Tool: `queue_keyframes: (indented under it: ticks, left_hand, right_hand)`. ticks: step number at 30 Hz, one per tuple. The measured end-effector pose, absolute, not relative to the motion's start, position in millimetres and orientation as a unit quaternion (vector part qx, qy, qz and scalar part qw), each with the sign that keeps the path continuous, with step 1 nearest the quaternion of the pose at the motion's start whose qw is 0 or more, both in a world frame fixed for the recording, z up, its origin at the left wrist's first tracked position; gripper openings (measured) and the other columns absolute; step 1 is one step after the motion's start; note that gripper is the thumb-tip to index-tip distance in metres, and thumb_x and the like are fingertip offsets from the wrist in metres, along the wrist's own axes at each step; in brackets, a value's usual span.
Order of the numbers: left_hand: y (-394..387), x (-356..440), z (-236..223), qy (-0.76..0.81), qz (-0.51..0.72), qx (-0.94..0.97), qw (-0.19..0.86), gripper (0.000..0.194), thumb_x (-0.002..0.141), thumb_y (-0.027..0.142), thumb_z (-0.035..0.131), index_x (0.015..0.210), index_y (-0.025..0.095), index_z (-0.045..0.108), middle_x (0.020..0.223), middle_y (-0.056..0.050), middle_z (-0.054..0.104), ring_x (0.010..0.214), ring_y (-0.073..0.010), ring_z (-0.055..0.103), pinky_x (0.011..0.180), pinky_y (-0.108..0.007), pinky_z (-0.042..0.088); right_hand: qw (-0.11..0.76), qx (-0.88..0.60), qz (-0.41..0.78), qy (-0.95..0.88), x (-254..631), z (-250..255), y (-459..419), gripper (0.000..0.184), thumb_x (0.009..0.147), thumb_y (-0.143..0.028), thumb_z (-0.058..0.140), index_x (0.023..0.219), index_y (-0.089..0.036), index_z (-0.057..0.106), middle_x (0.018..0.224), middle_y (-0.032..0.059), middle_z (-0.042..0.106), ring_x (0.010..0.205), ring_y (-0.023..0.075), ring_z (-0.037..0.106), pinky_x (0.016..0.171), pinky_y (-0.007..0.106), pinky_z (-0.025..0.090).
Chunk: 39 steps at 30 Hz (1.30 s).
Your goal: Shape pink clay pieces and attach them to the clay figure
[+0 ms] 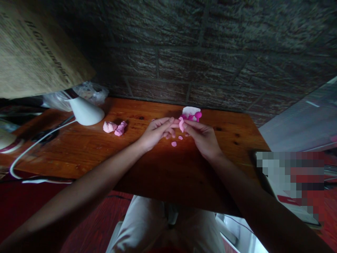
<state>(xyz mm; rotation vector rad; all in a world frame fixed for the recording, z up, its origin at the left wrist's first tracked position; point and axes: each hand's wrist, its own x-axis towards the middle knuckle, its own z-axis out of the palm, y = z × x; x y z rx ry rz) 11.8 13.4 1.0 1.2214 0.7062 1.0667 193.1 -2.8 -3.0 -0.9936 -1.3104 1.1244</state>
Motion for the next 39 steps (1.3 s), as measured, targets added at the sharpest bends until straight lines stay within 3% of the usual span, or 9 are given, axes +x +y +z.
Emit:
queue_keyframes:
  ticks: [4, 11, 18, 22, 30, 34, 39]
  left_hand:
    - [14, 12, -2, 0.298, 0.465, 0.539, 0.636, 0.044, 0.083, 0.053, 0.075, 0.103, 0.014, 0.076, 0.105, -0.012, 0.079, 0.056, -0.0058, 0.059, 0.049, -0.019, 0.036]
    - [15, 10, -6, 0.31, 0.454, 0.556, 0.623, 0.038, 0.083, 0.048, 0.078, 0.102, 0.015, 0.072, 0.064, 0.001, 0.068, 0.053, -0.0063, 0.055, 0.049, -0.019, 0.034]
    - [15, 12, -4, 0.298, 0.482, 0.514, 0.644, 0.043, 0.072, 0.037, 0.089, 0.095, 0.019, 0.057, 0.064, 0.007, 0.062, 0.049, -0.0052, 0.053, 0.049, -0.018, 0.035]
    - [16, 13, -4, 0.305, 0.482, 0.495, 0.656, 0.045, 0.071, 0.034, 0.089, 0.091, 0.019, 0.052, 0.063, 0.008, 0.061, 0.046, -0.004, 0.049, 0.046, -0.017, 0.028]
    - [13, 15, 3, 0.296, 0.5, 0.433, 0.689, 0.042, 0.066, 0.026, 0.091, 0.086, 0.018, 0.056, 0.061, 0.009, 0.053, 0.046, -0.0029, 0.04, 0.047, -0.017, 0.024]
    - [13, 15, 3, 0.286, 0.497, 0.418, 0.705, 0.037, 0.066, 0.022, 0.09, 0.086, 0.017, 0.059, 0.061, 0.008, 0.053, 0.047, -0.0025, 0.038, 0.046, -0.017, 0.024]
    - [12, 14, 4, 0.284, 0.486, 0.39, 0.729, 0.034, 0.069, 0.022, 0.09, 0.092, 0.016, 0.065, 0.068, 0.006, 0.06, 0.048, -0.0017, 0.04, 0.047, -0.016, 0.03]
  right_hand:
    - [0.554, -0.408, 0.487, -0.537, 193, -6, -2, 0.025, 0.077, -0.039, 0.082, 0.1, -0.031, 0.082, 0.11, 0.0005, 0.081, 0.093, 0.0208, 0.074, 0.077, 0.036, 0.06]
    - [0.556, -0.417, 0.472, -0.543, 193, -11, 0, 0.025, 0.076, -0.042, 0.083, 0.098, -0.03, 0.083, 0.101, 0.0007, 0.082, 0.089, 0.0207, 0.074, 0.083, 0.039, 0.06]
    - [0.565, -0.392, 0.474, -0.549, 192, -9, -1, 0.033, 0.073, -0.039, 0.085, 0.104, -0.028, 0.08, 0.107, 0.0021, 0.081, 0.095, 0.0214, 0.075, 0.079, 0.036, 0.061]
    - [0.528, -0.412, 0.438, -0.6, 195, -6, -1, 0.033, 0.077, -0.039, 0.083, 0.107, -0.026, 0.079, 0.099, 0.0028, 0.081, 0.08, 0.0189, 0.074, 0.074, 0.035, 0.059]
    - [0.523, -0.399, 0.3, -0.691, 203, 4, -5, 0.033, 0.08, -0.032, 0.081, 0.113, -0.031, 0.079, 0.118, 0.0013, 0.078, 0.076, 0.0147, 0.071, 0.07, 0.031, 0.058]
    - [0.522, -0.389, 0.301, -0.697, 201, 2, -6, 0.033, 0.08, -0.029, 0.08, 0.113, -0.031, 0.079, 0.114, -0.0001, 0.08, 0.079, 0.016, 0.074, 0.07, 0.03, 0.059]
    - [0.529, -0.407, 0.327, -0.669, 197, -3, -7, 0.032, 0.078, -0.029, 0.081, 0.11, -0.031, 0.08, 0.11, 0.0, 0.081, 0.089, 0.0192, 0.076, 0.081, 0.033, 0.061]
